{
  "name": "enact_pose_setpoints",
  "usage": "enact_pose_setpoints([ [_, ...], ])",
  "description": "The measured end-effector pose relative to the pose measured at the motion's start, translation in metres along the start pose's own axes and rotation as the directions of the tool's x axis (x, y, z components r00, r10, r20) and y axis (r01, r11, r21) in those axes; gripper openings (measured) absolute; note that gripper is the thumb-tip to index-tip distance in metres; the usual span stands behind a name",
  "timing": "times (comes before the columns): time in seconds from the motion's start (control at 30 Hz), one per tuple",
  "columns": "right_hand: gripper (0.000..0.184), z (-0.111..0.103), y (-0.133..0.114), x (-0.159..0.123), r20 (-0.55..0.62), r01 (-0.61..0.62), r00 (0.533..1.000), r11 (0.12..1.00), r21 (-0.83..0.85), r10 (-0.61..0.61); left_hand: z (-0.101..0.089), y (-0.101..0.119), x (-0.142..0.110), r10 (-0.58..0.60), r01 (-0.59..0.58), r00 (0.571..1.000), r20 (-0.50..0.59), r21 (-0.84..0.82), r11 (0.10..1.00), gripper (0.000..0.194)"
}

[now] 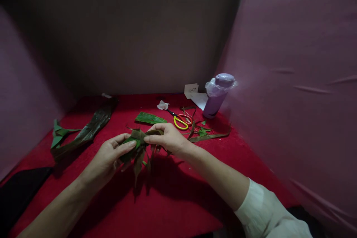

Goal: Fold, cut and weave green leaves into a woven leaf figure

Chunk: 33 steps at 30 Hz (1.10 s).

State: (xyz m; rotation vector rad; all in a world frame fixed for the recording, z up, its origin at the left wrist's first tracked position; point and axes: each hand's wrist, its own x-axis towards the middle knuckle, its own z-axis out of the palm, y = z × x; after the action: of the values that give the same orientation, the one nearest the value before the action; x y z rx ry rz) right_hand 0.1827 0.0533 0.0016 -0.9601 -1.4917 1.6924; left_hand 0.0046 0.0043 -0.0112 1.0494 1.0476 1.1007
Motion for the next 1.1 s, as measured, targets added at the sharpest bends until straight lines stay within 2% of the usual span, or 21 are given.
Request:
enact_pose_setpoints([
  [0.17, 0.026, 0.002, 0.007, 0.004, -0.026, 0.029, 0.999, 0.999, 0.036, -0.028, 0.000, 0.003, 0.001, -0.014, 0.011, 0.999, -0.034, -0.091, 0.996, 0.021],
  [0.4, 0.029, 0.007, 0.009, 0.005, -0.048, 0.056, 0.997, 0.998, -0.030, -0.058, -0.002, 0.000, 0.002, -0.042, 0.040, 0.999, -0.031, -0.074, 0.996, 0.024],
  [0.53, 0.036, 0.005, 0.010, 0.007, -0.056, 0.054, 0.997, 0.999, 0.000, -0.054, -0.003, 0.000, 0.003, -0.046, 0.047, 0.999, 0.020, -0.089, 0.995, 0.022],
  [0.73, 0.035, 0.001, 0.015, 0.010, -0.083, 0.013, 0.996, 1.000, 0.018, -0.011, -0.003, 0.002, 0.001, -0.090, 0.099, 0.993, 0.079, -0.112, 0.989, 0.020],
  [0.97, 0.034, 0.000, 0.002, 0.013, -0.041, 0.080, 0.996, 0.994, -0.074, -0.084, -0.007, 0.005, 0.003, -0.136, 0.159, 0.984, 0.112, -0.241, 0.957, 0.018],
  [1.1, 0.027, -0.005, -0.003, 0.017, 0.051, 0.121, 0.992, 0.984, -0.131, -0.115, -0.011, 0.006, 0.006, -0.155, 0.200, 0.977, 0.145, -0.377, 0.905, 0.016],
])
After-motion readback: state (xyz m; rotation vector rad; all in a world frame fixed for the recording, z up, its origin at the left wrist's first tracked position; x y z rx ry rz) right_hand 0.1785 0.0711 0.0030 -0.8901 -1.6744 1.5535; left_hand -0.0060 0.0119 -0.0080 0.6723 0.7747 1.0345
